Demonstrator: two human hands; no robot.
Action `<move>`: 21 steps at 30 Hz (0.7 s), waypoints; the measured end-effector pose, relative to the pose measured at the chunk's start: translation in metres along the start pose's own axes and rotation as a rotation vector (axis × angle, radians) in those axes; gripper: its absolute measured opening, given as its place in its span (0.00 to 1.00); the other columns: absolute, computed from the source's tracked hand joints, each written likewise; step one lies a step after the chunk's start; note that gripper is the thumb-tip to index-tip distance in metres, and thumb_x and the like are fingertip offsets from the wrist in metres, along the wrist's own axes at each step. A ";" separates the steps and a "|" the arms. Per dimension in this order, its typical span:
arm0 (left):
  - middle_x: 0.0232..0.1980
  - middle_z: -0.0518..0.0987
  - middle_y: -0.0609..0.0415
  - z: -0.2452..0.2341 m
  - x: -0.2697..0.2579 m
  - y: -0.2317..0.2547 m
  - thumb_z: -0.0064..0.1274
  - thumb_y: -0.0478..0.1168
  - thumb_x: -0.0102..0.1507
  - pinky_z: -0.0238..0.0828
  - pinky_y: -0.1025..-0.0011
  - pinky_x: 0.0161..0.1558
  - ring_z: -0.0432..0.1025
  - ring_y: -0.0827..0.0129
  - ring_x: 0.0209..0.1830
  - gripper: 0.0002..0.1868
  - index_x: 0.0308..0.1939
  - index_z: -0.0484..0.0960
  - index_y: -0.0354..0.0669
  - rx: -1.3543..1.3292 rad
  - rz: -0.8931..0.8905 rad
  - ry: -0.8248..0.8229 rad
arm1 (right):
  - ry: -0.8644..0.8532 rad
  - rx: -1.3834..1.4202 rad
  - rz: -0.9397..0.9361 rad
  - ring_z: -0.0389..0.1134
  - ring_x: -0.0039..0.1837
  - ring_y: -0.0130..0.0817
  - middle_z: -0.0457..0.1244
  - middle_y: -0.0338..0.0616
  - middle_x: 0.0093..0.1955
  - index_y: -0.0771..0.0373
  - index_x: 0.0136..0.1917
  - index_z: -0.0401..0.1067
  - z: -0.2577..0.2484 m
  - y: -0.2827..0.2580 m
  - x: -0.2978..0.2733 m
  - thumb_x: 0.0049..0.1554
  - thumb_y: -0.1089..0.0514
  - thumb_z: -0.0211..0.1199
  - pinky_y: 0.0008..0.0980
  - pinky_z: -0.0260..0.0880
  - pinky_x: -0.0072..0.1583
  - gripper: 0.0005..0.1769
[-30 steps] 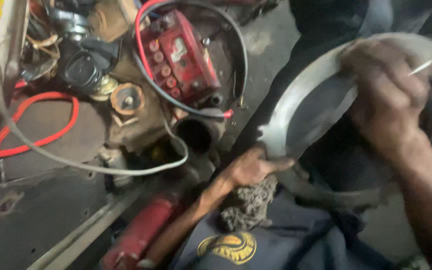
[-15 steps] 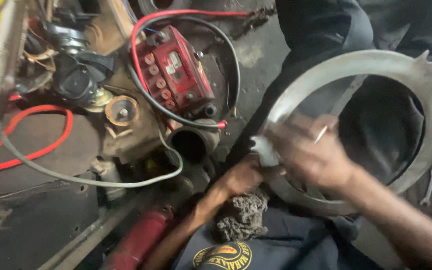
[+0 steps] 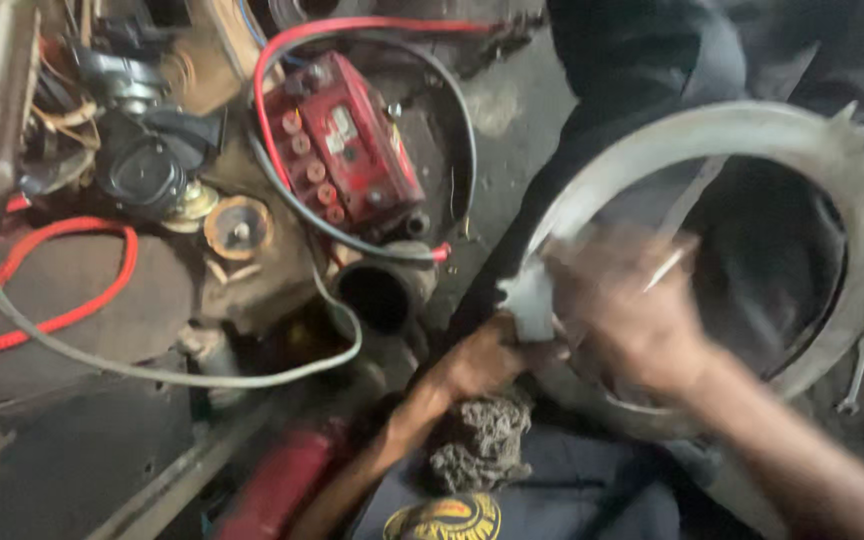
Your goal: The person scrubs a large circular metal part, likely a brake drum, using a small abrasive block. They hold the part with a rag in their left hand and rub the surface with the block in their right hand, rotating the part to clean different sections.
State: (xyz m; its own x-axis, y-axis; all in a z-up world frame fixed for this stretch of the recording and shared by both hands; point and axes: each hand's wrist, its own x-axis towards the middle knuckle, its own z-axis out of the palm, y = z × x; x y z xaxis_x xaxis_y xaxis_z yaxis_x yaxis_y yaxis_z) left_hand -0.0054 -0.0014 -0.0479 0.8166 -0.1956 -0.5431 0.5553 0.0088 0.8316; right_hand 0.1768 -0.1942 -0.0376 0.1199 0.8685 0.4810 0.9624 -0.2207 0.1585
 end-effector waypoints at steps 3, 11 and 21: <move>0.57 0.85 0.54 0.008 0.009 -0.032 0.57 0.40 0.71 0.70 0.68 0.54 0.73 0.64 0.48 0.16 0.63 0.82 0.53 0.169 0.305 0.012 | -0.035 0.338 0.093 0.68 0.64 0.42 0.67 0.47 0.63 0.62 0.64 0.74 -0.017 -0.007 0.025 0.61 0.57 0.58 0.44 0.72 0.57 0.19; 0.44 0.83 0.54 0.010 0.001 -0.001 0.62 0.45 0.67 0.72 0.70 0.50 0.74 0.71 0.46 0.14 0.50 0.83 0.39 -0.268 0.184 0.076 | 0.002 0.433 0.073 0.69 0.62 0.45 0.68 0.46 0.61 0.62 0.58 0.75 -0.047 -0.022 0.070 0.54 0.60 0.59 0.47 0.71 0.56 0.17; 0.41 0.82 0.55 0.006 -0.005 0.022 0.60 0.46 0.64 0.71 0.69 0.47 0.74 0.72 0.43 0.15 0.46 0.85 0.38 -0.238 0.103 0.094 | -0.005 0.427 0.153 0.70 0.60 0.48 0.68 0.46 0.59 0.63 0.50 0.76 -0.056 -0.024 0.058 0.47 0.63 0.61 0.52 0.70 0.56 0.16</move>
State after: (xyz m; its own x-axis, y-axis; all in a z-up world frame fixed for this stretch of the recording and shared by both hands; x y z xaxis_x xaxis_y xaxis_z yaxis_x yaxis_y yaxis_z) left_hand 0.0020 -0.0059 -0.0260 0.8754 -0.0898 -0.4749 0.4811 0.2563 0.8384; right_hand 0.1470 -0.1636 0.0343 0.2688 0.8424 0.4670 0.9477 -0.1446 -0.2847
